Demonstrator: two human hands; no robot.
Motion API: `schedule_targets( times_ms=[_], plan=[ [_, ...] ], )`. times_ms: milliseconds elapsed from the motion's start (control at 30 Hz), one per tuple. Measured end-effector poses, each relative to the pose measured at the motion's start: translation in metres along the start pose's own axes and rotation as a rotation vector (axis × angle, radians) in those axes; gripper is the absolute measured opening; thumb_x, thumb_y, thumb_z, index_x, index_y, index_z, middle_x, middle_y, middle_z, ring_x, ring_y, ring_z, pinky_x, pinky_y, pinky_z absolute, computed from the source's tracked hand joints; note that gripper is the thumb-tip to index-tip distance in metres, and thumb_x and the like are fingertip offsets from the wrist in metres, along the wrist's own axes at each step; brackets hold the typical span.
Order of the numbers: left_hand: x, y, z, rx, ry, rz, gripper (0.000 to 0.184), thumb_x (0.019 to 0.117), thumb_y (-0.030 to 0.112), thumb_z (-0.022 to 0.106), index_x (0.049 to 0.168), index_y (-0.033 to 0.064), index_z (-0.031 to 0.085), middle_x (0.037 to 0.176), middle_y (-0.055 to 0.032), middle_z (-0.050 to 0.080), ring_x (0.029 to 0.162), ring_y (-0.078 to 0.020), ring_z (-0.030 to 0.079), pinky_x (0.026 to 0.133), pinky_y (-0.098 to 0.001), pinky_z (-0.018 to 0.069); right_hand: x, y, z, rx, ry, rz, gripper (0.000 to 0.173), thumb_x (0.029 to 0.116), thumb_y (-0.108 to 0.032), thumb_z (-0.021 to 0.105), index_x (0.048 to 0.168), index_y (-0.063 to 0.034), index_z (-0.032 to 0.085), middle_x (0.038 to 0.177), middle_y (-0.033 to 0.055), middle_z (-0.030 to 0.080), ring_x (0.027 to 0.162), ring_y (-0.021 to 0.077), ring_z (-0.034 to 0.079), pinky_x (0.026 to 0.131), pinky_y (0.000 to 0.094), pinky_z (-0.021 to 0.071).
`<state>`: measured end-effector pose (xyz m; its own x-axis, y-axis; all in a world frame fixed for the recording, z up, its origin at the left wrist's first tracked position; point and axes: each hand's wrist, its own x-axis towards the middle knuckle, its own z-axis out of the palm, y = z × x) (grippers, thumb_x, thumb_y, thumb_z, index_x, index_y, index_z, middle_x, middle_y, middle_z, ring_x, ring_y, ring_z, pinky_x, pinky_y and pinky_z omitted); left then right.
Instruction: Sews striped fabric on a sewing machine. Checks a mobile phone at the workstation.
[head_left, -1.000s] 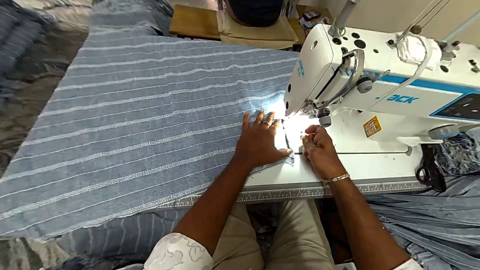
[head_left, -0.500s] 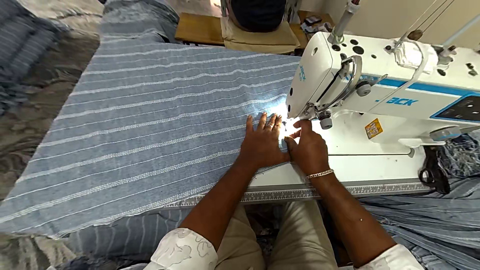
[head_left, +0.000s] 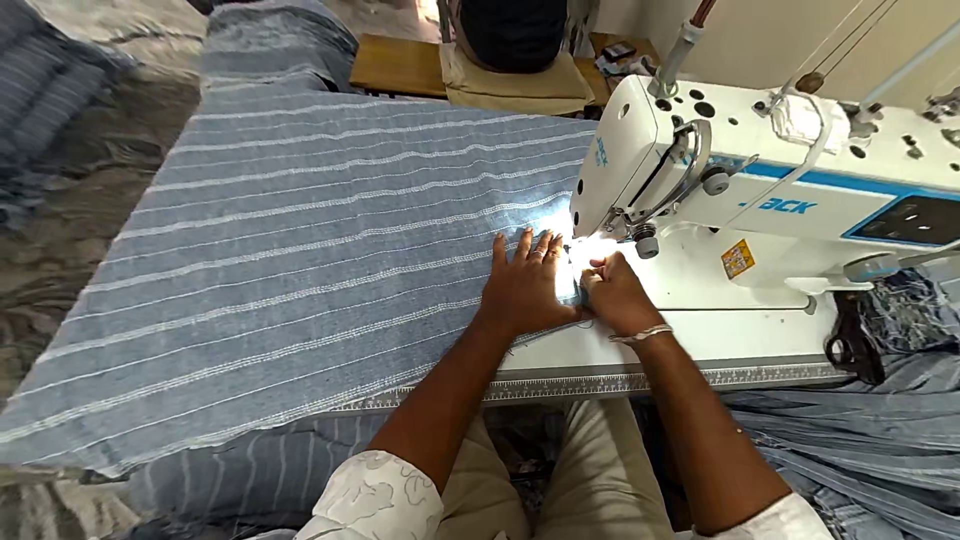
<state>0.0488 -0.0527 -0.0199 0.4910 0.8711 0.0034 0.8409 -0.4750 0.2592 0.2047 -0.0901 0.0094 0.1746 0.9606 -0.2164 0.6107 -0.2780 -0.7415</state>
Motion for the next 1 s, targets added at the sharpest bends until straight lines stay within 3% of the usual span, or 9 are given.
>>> schedule_targets(
  times_ms=[67,133,167,267,367,533,667,867,1000],
  plan=[
    [-0.002,0.0,-0.002,-0.01,-0.01,-0.003,0.127,0.0708,0.096,0.049,0.164,0.012,0.029,0.171,-0.0051,0.027,0.159,-0.0333,0.017,0.122,-0.0723,0.0015,-0.002,0.012,-0.005,0.222,-0.014,0.019,0.034,0.1061,-0.015,0.05,0.135,0.0023,0.047,0.094,0.0118,0.061,0.07,0.0151,0.057,0.063,0.0335,0.0508],
    [-0.002,0.0,-0.003,-0.015,-0.015,-0.001,0.126,0.0715,0.096,0.048,0.163,0.0122,0.03,0.171,-0.0053,0.027,0.159,-0.033,0.017,0.122,-0.0726,0.0011,-0.008,0.019,-0.01,0.361,-0.004,0.019,0.029,0.1055,-0.009,0.051,0.133,0.0004,0.047,0.085,0.0055,0.055,0.058,0.0076,0.047,0.052,0.024,0.0423],
    [-0.002,0.0,-0.003,-0.018,-0.013,0.0,0.125,0.0715,0.096,0.048,0.163,0.0125,0.03,0.171,-0.0053,0.027,0.159,-0.0331,0.017,0.121,-0.0729,0.0009,-0.008,0.022,-0.01,0.35,0.044,-0.012,0.029,0.1038,-0.007,0.054,0.132,0.0001,0.05,0.088,0.0062,0.058,0.059,0.0075,0.049,0.053,0.0241,0.0434],
    [-0.001,0.0,0.0,-0.008,0.007,-0.002,0.125,0.0704,0.095,0.05,0.163,0.0136,0.03,0.17,-0.0046,0.029,0.158,-0.0334,0.019,0.121,-0.0734,0.0026,-0.004,0.022,-0.005,0.142,0.195,-0.156,0.035,0.0953,-0.015,0.072,0.125,-0.0009,0.058,0.102,0.0115,0.071,0.088,0.0178,0.069,0.079,0.0382,0.0584],
    [-0.002,0.0,-0.002,-0.007,0.0,-0.009,0.119,0.0728,0.087,0.056,0.164,0.015,0.03,0.17,-0.0032,0.029,0.159,-0.0333,0.018,0.121,-0.0724,0.0035,-0.002,0.008,0.01,-0.083,0.25,-0.14,0.046,0.0891,-0.026,0.08,0.124,-0.0043,0.06,0.094,0.0079,0.074,0.085,0.0242,0.071,0.077,0.0497,0.0579],
    [-0.002,-0.003,0.001,0.006,0.009,-0.001,0.115,0.0746,0.085,0.054,0.163,0.0159,0.031,0.17,-0.0028,0.029,0.159,-0.0331,0.018,0.121,-0.0729,0.0042,-0.002,-0.014,0.017,-0.264,0.218,-0.014,0.044,0.093,-0.022,0.071,0.131,-0.0049,0.055,0.095,0.0126,0.073,0.09,0.0342,0.071,0.077,0.0597,0.0561],
    [-0.001,-0.001,0.0,-0.009,0.001,-0.003,0.12,0.0718,0.09,0.053,0.163,0.0159,0.03,0.17,-0.0027,0.029,0.159,-0.033,0.018,0.121,-0.0725,0.0033,0.001,-0.013,0.01,-0.193,0.169,0.035,0.042,0.0973,-0.021,0.065,0.133,-0.0029,0.054,0.102,0.0158,0.07,0.095,0.0323,0.069,0.084,0.0557,0.0552],
    [-0.001,-0.001,0.0,-0.05,0.017,-0.002,0.122,0.0708,0.092,0.053,0.163,0.0169,0.03,0.168,-0.0038,0.033,0.158,-0.0319,0.02,0.122,-0.0712,0.0032,-0.002,0.004,-0.005,-0.143,0.077,0.035,0.028,0.1054,-0.019,0.051,0.122,-0.0015,0.065,0.103,0.0172,0.07,0.094,0.0294,0.068,0.084,0.053,0.0541],
    [-0.002,-0.001,0.0,-0.063,0.028,0.003,0.121,0.0698,0.092,0.055,0.162,0.0168,0.033,0.168,-0.004,0.034,0.158,-0.0332,0.021,0.122,-0.0722,0.0047,0.001,0.008,-0.002,-0.055,0.172,-0.037,0.033,0.0985,-0.024,0.067,0.124,-0.0018,0.063,0.095,0.0126,0.071,0.087,0.0248,0.068,0.081,0.0486,0.0554]
  ],
)
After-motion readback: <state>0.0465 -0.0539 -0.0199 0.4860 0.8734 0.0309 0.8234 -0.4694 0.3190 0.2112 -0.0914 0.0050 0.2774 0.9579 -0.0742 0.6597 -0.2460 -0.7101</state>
